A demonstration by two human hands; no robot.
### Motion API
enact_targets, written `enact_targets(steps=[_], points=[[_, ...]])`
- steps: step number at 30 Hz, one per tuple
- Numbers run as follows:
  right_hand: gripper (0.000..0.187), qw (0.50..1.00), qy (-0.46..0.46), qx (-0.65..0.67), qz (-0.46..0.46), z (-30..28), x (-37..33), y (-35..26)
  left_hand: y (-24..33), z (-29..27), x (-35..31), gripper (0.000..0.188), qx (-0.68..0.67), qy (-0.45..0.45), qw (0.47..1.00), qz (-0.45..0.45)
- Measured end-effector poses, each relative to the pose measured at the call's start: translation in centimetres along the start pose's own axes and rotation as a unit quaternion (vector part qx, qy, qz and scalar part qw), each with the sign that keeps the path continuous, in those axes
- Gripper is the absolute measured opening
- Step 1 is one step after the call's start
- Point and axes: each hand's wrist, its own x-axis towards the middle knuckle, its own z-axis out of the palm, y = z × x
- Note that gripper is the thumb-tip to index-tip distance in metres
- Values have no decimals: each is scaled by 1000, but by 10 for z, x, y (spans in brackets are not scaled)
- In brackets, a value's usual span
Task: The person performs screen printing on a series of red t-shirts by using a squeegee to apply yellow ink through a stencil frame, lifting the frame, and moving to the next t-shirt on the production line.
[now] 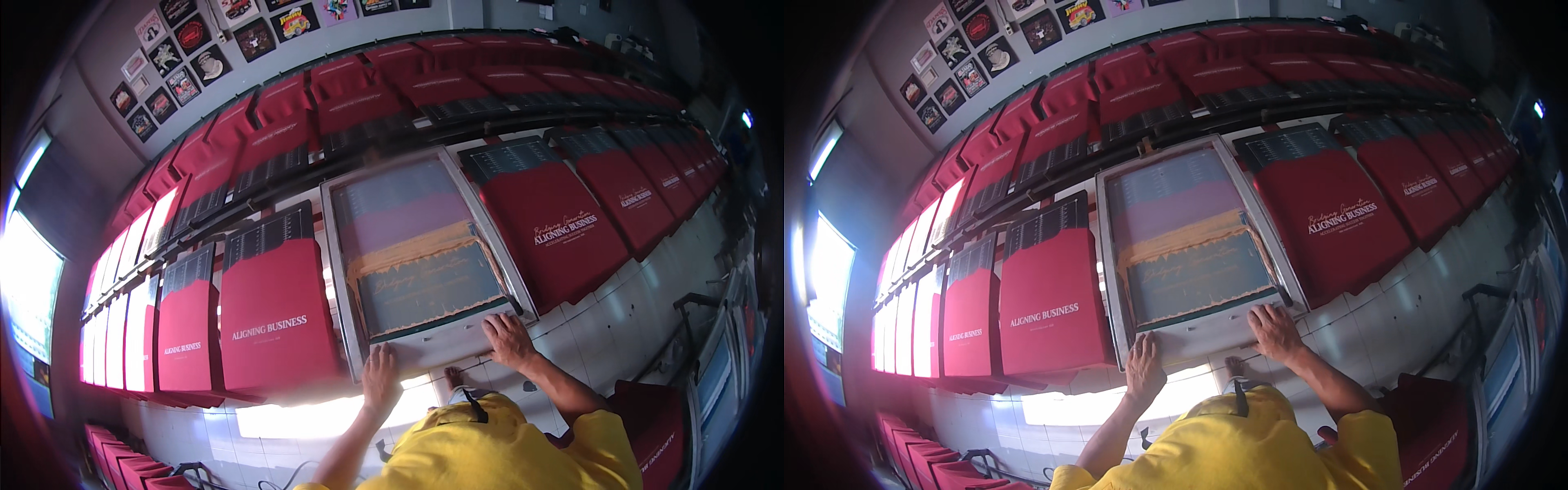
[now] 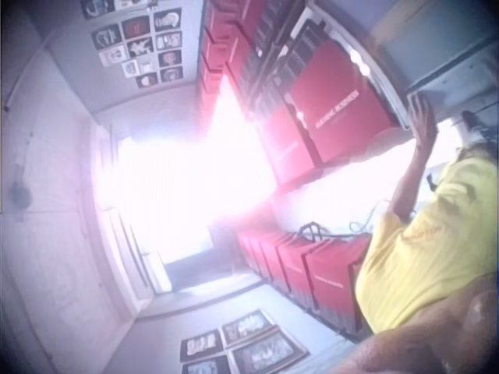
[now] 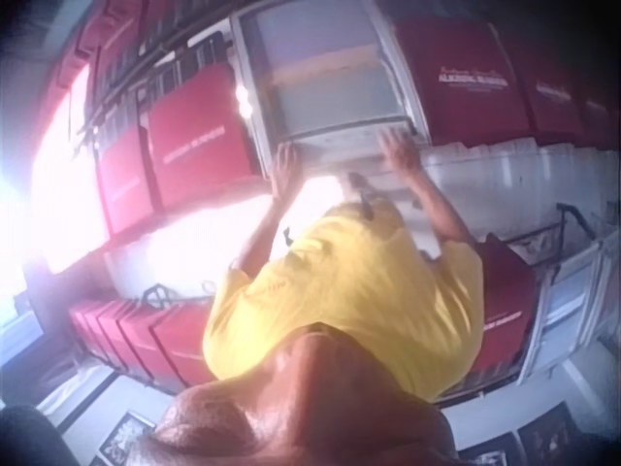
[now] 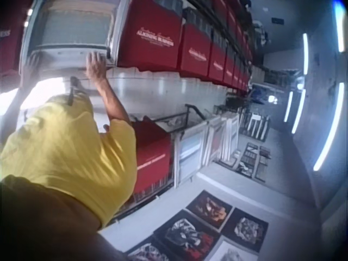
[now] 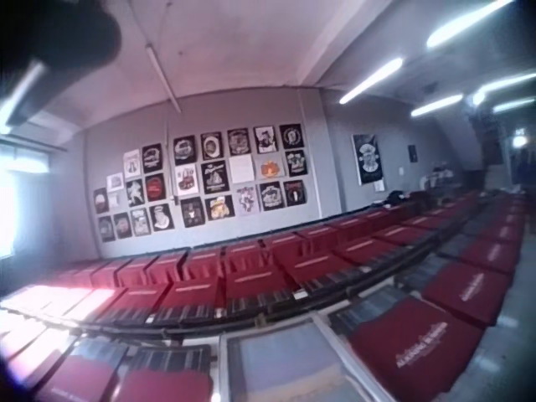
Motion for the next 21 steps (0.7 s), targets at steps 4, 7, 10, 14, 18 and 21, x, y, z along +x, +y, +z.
enact_targets(steps=[4, 7, 10, 14, 18, 21], points=[[60, 995, 27, 91, 20, -2, -6, -1, 10, -16, -2, 61, -54, -24, 998, -6], [53, 984, 50, 159, 57, -5, 1, 16, -5, -28, 4, 61, -134, -26, 991, 9], [41, 960, 157, 144, 180, 11, 18, 51, -43, -17, 3, 64, -129, 40, 986, -93], [30, 920, 178, 120, 327, 60, 25, 103, -82, 20, 12, 42, -194, 55, 936, -288], [26, 880, 178, 208, 388, 90, 35, 114, -138, 67, 3, 33, -284, 11, 889, -360], [30, 869, 154, 223, 415, 96, 36, 119, -123, 47, 5, 34, -473, 67, 796, -373]])
